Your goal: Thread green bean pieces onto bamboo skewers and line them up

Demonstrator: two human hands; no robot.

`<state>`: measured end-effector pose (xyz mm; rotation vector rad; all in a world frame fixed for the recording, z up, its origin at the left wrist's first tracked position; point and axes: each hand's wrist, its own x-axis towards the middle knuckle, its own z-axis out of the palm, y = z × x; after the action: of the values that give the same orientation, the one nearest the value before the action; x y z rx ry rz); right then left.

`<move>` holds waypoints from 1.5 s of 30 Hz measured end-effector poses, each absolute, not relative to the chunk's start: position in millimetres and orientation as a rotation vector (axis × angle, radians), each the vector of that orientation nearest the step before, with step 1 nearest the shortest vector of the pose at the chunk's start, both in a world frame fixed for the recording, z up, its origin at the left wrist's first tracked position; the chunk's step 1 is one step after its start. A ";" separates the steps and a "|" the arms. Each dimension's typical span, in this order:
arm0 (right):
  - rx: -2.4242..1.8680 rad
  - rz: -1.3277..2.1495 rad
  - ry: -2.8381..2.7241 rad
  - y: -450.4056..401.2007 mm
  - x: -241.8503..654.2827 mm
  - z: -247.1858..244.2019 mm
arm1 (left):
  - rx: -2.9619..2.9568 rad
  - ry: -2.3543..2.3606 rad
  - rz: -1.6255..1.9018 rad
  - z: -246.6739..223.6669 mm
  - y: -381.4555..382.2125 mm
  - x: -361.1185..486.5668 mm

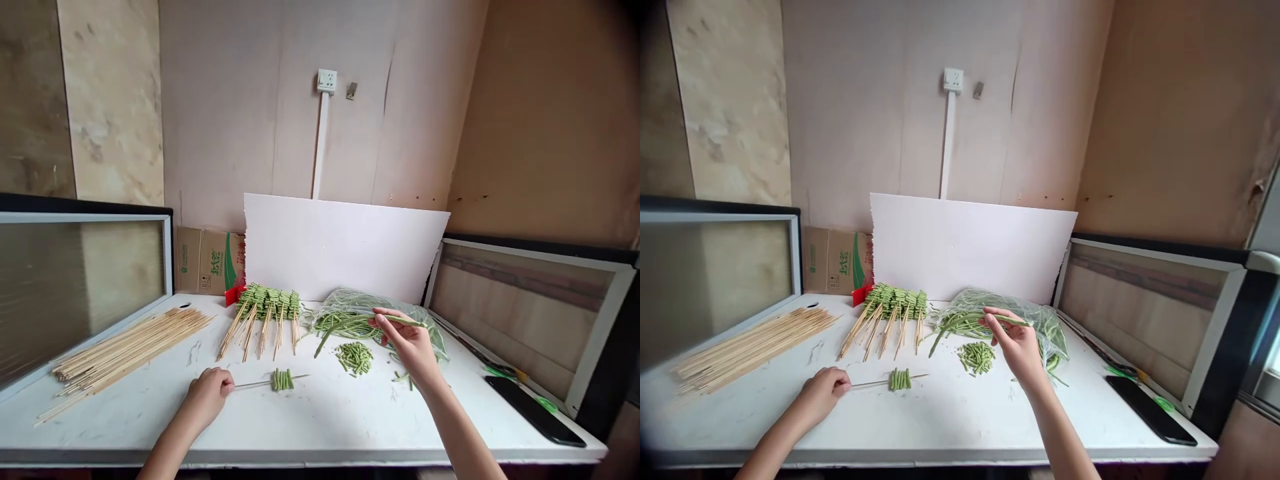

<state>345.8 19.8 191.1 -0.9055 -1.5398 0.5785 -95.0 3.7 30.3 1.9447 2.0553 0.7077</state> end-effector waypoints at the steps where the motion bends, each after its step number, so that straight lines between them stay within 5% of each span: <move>1: -0.901 0.588 -1.518 15.2 347.9 185.2 | 1.964 2.114 0.686 35.5 1.0 -88.2; 10: -0.969 0.545 -1.541 -4.7 358.0 152.8 | 2.154 1.517 1.180 96.4 -39.4 6.5; 18: -0.900 0.766 -1.756 -22.6 319.5 144.6 | 2.300 1.286 1.241 119.5 -72.7 36.0; 33: -0.575 0.355 -2.197 -66.3 273.8 145.7 | 2.382 1.115 1.452 126.0 -101.4 63.4; 45: -0.587 0.186 -2.085 -40.0 289.7 139.1 | 1.569 0.977 1.534 153.8 -118.3 62.3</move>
<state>289.7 -40.0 139.1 -0.5872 -2.0850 0.1857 62.3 -118.3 153.8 1.5693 0.9768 1.5337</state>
